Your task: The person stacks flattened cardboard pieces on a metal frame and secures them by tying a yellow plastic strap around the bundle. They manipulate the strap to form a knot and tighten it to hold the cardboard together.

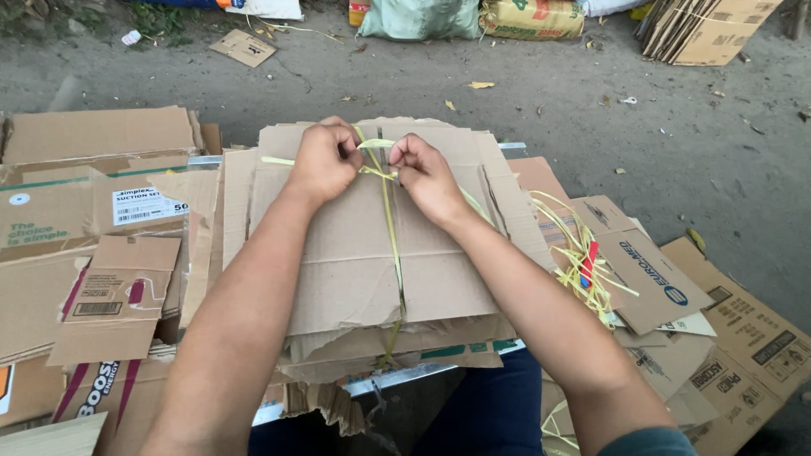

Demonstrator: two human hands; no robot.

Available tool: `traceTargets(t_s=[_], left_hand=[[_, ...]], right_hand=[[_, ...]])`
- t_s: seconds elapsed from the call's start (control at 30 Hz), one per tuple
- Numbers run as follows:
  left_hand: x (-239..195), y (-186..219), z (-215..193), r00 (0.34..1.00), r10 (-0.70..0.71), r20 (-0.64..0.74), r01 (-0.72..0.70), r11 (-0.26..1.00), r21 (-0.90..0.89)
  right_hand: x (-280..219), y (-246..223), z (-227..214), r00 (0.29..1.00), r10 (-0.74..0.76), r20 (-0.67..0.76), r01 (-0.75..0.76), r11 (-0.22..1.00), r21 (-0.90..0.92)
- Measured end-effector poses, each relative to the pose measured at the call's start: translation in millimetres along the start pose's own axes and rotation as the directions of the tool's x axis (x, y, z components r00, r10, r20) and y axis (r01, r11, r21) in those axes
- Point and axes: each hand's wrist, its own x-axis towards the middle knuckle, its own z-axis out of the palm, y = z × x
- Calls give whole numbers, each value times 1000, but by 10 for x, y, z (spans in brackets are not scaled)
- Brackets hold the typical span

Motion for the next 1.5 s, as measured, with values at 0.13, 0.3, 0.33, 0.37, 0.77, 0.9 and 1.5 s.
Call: traceTargets(t_s=[0.13,0.3,0.33,0.37,0.77,0.9,1.5], left_hand=[[-23,145,-16,999,45,0,-45,994,103],[-24,244,-37,1000,24,5,-25,981,192],[-16,276,-42,1000,22,5,-22,981,192],[-9,305,-48,999,42,5,-42,973,227],[-11,50,17,999,9,-32,-3,982,188],[-7,119,-5,1000,22,-5,-20,983,183],[-21,67,1,999,17,-35,-9,978,207]], right_hand=[[-74,-115,29,997,1,-79,-15,984,-178],[-76,-62,74,986,44,-161,-86,961,-263],[-69,-53,74,986,46,-159,-87,961,-262],[-56,-42,75,985,49,-168,-94,957,-275],[-68,55,24,982,-133,-138,168,943,286],[-54,79,29,983,-153,-105,173,962,214],[-104,18,64,974,-145,-175,175,969,172]])
